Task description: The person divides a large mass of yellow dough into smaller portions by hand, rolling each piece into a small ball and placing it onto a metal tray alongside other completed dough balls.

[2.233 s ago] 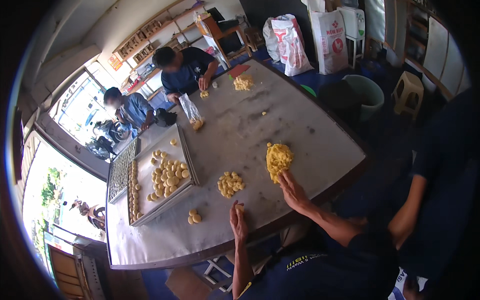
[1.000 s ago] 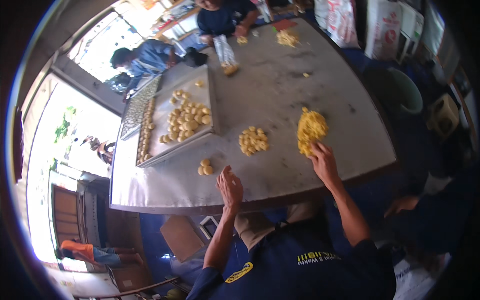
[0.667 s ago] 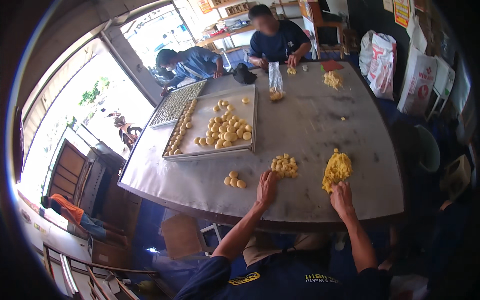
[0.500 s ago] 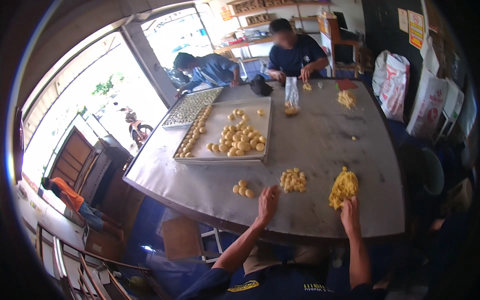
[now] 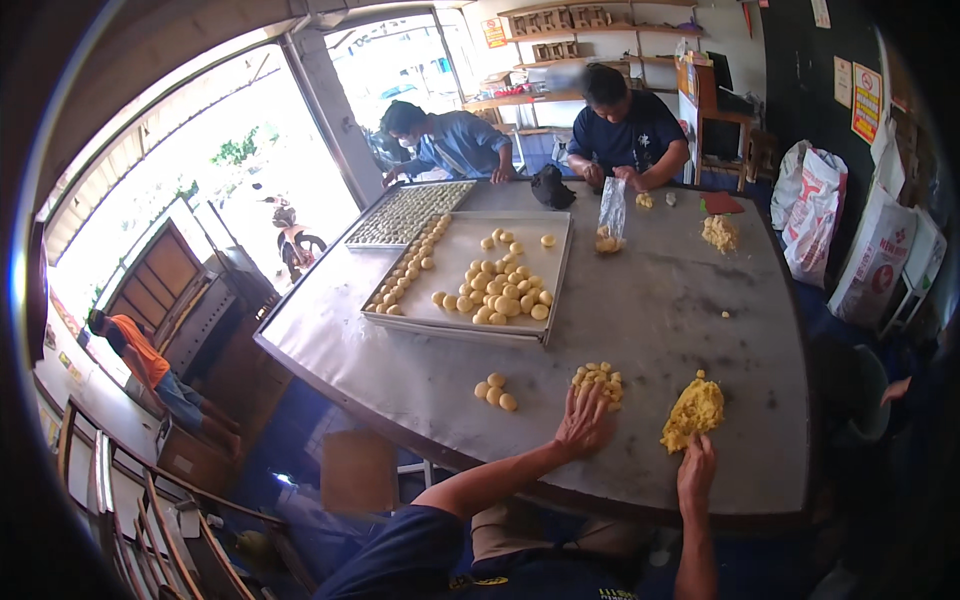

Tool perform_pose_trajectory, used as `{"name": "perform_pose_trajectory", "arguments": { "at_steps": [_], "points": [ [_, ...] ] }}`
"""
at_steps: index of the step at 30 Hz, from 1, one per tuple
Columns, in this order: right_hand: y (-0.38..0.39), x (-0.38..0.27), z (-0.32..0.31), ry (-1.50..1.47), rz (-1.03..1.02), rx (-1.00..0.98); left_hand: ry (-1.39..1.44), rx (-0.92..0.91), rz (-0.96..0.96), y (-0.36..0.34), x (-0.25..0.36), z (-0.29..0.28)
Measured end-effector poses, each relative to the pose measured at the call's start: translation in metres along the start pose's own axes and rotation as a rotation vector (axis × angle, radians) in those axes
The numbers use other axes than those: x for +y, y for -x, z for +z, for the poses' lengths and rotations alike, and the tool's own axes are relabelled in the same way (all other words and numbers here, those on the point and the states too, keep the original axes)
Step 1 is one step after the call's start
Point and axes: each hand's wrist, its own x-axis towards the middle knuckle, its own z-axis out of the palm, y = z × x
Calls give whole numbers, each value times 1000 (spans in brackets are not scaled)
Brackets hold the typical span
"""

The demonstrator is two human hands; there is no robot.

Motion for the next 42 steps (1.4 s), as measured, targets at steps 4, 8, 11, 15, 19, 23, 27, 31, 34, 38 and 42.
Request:
{"name": "perform_pose_trajectory", "arguments": {
  "at_steps": [4,8,11,15,19,23,27,31,34,38,42],
  "points": [
    [-7,2,-2,82,-60,-57,77,-45,-63,-13,-5,6],
    [-28,5,-20,194,6,-405,88,-161,136,-19,-4,2],
    [-25,21,-25,97,-87,-174,153,-101,96,-30,-6,4],
    [2,3,-10,130,50,-18,39,-24,67,11,-16,22],
    [18,-1,-15,160,26,-157,-85,24,-81,11,6,17],
    [-2,-4,-15,14,125,-98,-70,15,-26,11,12,3],
    [-5,29,-9,81,-110,-45,68,-142,-222,31,38,-29],
    [-24,6,-31,193,-128,-184,-62,-178,-181,76,27,-28],
    [-3,26,-28,186,110,-241,95,-326,-468,54,35,-34],
    [40,-4,-25,154,24,-179,185,-135,-479,60,23,-28],
    [43,10,-29,-39,63,-159,826,-35,-763,39,48,-45]
  ]
}}
